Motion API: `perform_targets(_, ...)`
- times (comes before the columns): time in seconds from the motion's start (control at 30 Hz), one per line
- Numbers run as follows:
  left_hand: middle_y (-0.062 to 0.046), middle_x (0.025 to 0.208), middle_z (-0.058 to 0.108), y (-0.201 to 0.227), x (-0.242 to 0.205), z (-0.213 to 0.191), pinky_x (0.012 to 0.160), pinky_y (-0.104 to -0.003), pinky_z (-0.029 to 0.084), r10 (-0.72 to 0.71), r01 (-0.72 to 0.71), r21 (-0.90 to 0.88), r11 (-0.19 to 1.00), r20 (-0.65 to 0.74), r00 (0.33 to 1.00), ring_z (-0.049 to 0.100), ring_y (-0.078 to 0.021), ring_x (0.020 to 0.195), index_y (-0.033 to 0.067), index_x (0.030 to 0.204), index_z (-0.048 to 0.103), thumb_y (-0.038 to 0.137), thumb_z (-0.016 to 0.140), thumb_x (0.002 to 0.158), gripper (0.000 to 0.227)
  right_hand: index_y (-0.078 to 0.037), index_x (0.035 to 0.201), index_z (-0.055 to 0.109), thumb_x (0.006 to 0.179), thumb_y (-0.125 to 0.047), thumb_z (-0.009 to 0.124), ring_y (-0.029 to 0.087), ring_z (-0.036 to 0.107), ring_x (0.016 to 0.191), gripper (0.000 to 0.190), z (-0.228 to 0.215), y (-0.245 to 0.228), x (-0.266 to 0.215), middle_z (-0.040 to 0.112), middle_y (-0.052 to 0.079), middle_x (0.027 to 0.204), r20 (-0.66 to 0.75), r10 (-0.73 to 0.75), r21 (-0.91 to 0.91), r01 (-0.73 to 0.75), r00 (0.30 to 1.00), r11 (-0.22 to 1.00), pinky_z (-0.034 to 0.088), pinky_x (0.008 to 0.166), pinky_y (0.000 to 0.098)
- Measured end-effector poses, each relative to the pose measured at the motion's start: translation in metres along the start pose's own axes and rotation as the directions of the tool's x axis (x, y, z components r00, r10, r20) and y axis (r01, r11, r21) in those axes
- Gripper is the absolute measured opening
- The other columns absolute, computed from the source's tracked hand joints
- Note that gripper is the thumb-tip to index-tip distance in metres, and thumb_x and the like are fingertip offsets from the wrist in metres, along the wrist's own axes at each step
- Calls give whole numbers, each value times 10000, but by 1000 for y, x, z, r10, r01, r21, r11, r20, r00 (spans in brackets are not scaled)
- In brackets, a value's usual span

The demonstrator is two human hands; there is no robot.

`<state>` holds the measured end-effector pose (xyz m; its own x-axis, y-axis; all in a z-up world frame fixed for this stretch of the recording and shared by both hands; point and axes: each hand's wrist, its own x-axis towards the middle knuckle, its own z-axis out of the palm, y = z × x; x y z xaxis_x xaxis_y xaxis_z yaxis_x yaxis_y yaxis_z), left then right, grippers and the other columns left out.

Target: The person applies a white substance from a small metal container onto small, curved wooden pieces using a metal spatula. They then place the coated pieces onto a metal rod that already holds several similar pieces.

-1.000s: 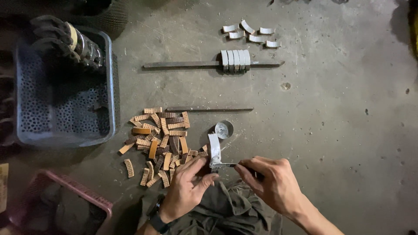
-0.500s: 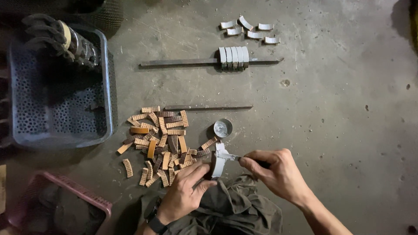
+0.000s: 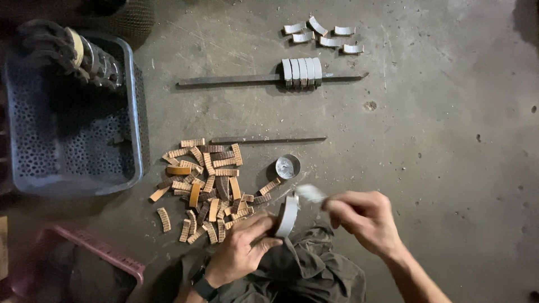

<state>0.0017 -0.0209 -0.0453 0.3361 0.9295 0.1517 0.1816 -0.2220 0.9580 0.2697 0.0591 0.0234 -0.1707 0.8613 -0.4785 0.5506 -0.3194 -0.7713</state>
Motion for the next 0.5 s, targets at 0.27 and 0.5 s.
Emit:
perform_targets(0.27,-78,894,727,-120,98,-28,584,-264,602,-267,263,-46,964,-166,949,702,-139,705,25,1025,740,48,662,945,114,70,949,730,1004,-135,630,107,564,552,235,49,96,8,689,85,709,-461,50,537,233,886,810,445,468,242)
perform_targets(0.5,-41,776,766,-263,242,-24,569,-275,603,-477,455,-157,876,-414,776,746,-108,644,1,935,748,62,724,932,66,91,955,754,950,-111,652,104,553,537,226,76,126,17,698,87,682,-291,273,666,-11,917,746,424,470,248)
